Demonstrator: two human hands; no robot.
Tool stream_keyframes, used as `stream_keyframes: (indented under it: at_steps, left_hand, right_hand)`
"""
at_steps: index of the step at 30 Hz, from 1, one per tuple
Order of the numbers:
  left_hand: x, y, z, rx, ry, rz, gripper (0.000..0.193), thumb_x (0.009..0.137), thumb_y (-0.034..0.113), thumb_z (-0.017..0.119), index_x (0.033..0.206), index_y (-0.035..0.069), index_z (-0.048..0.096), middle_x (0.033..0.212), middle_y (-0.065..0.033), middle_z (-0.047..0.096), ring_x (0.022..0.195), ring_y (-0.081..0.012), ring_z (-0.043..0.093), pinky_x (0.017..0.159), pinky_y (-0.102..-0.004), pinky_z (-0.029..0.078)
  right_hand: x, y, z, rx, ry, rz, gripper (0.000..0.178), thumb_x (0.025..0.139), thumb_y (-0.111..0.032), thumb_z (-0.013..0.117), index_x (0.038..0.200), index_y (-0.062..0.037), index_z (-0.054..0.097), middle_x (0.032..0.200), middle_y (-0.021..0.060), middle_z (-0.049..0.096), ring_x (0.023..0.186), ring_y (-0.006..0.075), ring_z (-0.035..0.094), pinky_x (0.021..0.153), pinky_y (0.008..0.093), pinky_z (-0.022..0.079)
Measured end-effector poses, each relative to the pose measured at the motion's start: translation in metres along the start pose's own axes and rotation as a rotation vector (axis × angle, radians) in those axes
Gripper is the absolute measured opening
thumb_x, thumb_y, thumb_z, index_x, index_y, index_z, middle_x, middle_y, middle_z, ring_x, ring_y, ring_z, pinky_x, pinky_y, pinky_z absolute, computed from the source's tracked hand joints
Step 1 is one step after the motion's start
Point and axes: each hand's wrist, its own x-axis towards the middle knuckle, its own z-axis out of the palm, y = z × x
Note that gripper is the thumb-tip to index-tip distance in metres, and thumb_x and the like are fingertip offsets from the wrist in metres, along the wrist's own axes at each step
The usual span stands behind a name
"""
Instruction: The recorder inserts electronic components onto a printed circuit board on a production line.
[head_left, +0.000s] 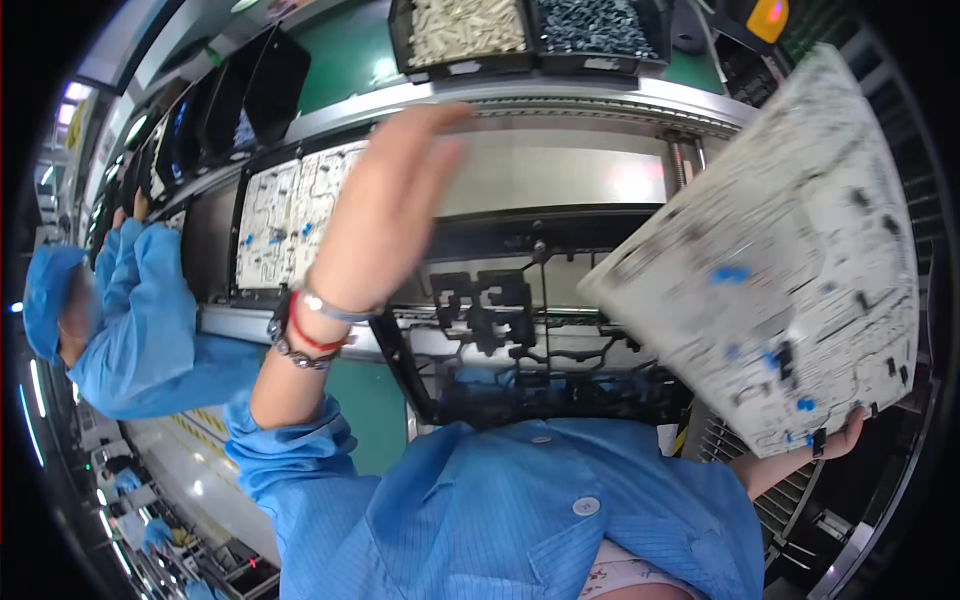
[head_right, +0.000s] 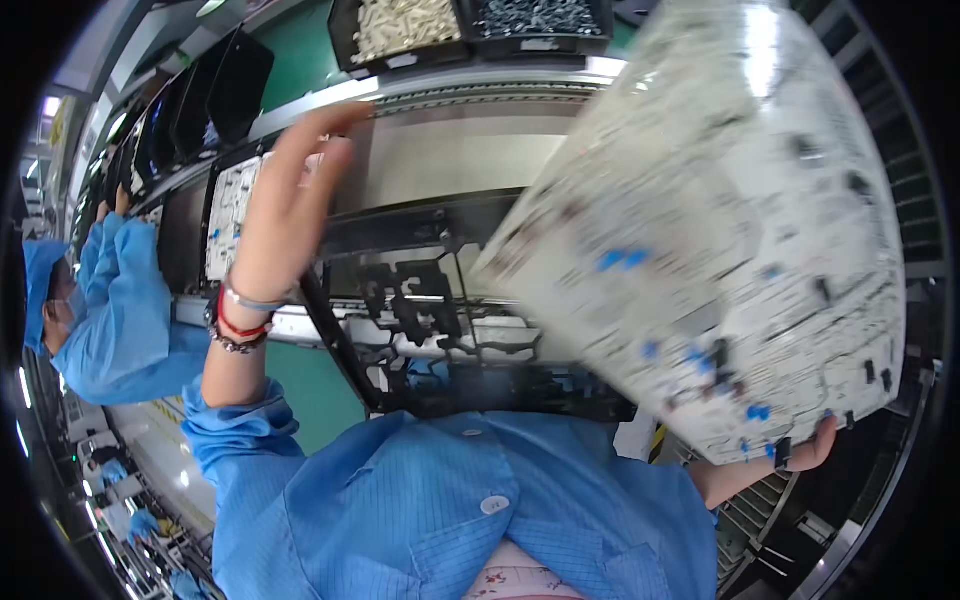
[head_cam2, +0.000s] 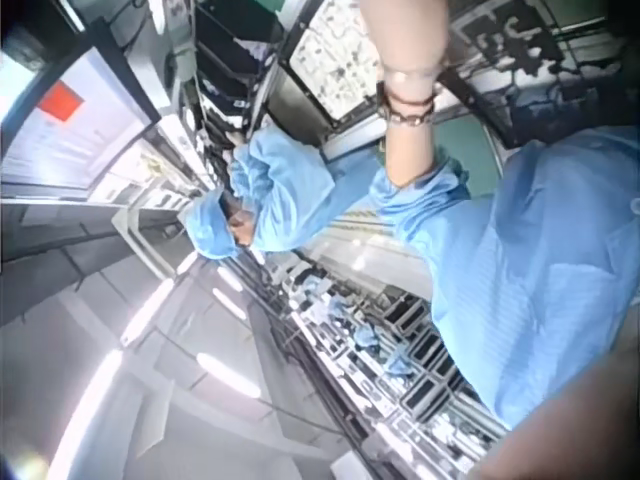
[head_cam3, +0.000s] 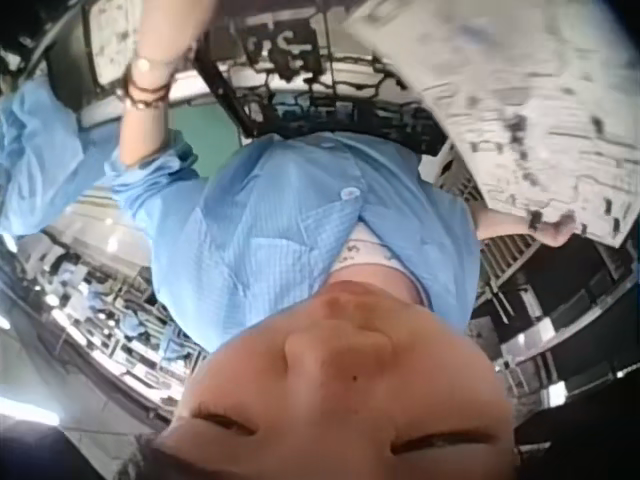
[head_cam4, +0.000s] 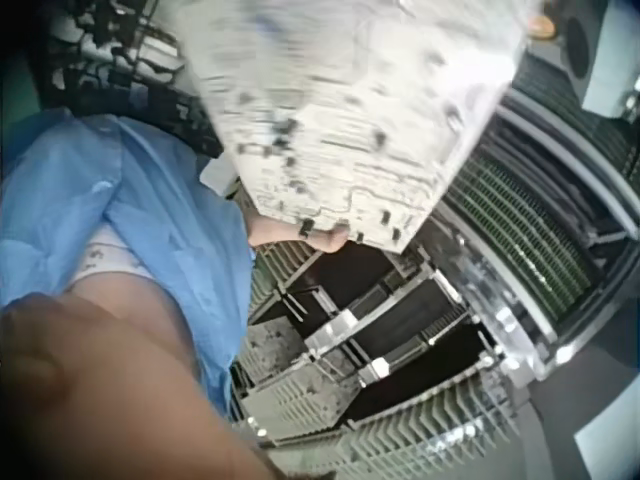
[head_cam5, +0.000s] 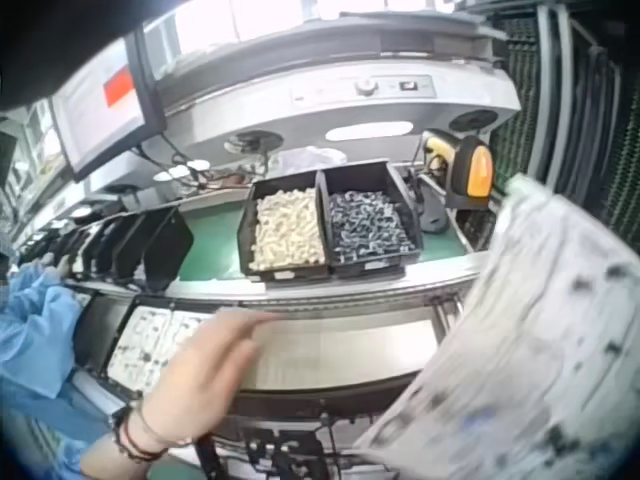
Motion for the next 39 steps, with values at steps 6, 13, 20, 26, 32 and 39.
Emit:
stream_keyframes:
  at_steps: [6, 13, 20, 26, 32, 39]
  left_hand:
    - [-0.108, -0.056, 0.002, -0.275, 0.2, -0.51, 0.04, 0.098, 0.026, 0.036, 0.13, 0.003, 0.037, 0.106, -0.0117, 0.058, 0.094, -0.0175, 0.057, 0.083, -0.0264, 0.044]
    - [-0.152, -0.037, 0.036, -1.171, 0.475, -0.927, 0.042, 0.096, 0.033, 0.037, 0.121, 0.002, 0.048, 0.104, -0.0053, 0.06, 0.091, -0.0143, 0.058, 0.083, -0.0268, 0.045]
    - [-0.156, -0.033, 0.039, -0.903, 0.378, -0.828, 0.04, 0.081, 0.003, 0.061, 0.118, 0.001, 0.046, 0.107, -0.0053, 0.059, 0.094, -0.0115, 0.055, 0.085, -0.0266, 0.044]
    - [-0.149, -0.03, 0.038, -0.91, 0.338, -0.776, 0.047, 0.078, -0.001, 0.065, 0.12, 0.001, 0.044, 0.108, -0.0067, 0.059, 0.097, -0.0126, 0.056, 0.087, -0.0275, 0.044]
    - [-0.148, -0.032, 0.044, -0.925, 0.32, -0.753, 0.05, 0.076, -0.003, 0.067, 0.12, 0.001, 0.044, 0.109, -0.0077, 0.059, 0.098, -0.0138, 0.056, 0.087, -0.0283, 0.045]
    - [-0.147, -0.037, 0.051, -0.896, 0.33, -0.777, 0.046, 0.077, -0.003, 0.066, 0.118, 0.001, 0.046, 0.106, -0.0078, 0.06, 0.093, -0.0138, 0.058, 0.082, -0.0273, 0.047]
  right_hand:
    - [-0.113, 0.035, 0.063, 0.227, -0.827, 0.576, 0.068, 0.068, -0.01, 0.059, 0.128, 0.008, 0.033, 0.12, 0.0277, 0.048, 0.104, 0.0371, 0.055, 0.089, 0.0434, 0.048]
    - [-0.133, 0.051, 0.081, -0.298, -1.019, 0.8, 0.066, 0.069, -0.011, 0.061, 0.128, 0.0066, 0.037, 0.121, 0.0216, 0.051, 0.106, 0.0315, 0.055, 0.091, 0.0385, 0.043]
    - [-0.134, 0.051, 0.079, -0.255, -1.182, 0.669, 0.045, 0.075, -0.003, 0.064, 0.117, 0.0051, 0.049, 0.108, 0.0157, 0.06, 0.095, 0.0212, 0.06, 0.083, 0.031, 0.046]
    - [-0.133, 0.054, 0.072, -0.42, -1.156, 0.653, 0.055, 0.075, -0.003, 0.064, 0.124, 0.0067, 0.041, 0.118, 0.0183, 0.055, 0.104, 0.0243, 0.056, 0.09, 0.033, 0.043]
    - [-0.13, 0.056, 0.075, -0.558, -1.352, -0.164, 0.061, 0.075, -0.009, 0.066, 0.127, 0.0061, 0.038, 0.124, 0.0192, 0.044, 0.108, 0.0253, 0.047, 0.092, 0.0354, 0.039]
    - [-0.111, 0.059, 0.098, -1.054, -1.27, -0.845, 0.08, 0.071, -0.012, 0.069, 0.137, -0.0004, 0.026, 0.135, 0.0208, 0.032, 0.118, 0.0339, 0.038, 0.097, 0.0396, 0.034]
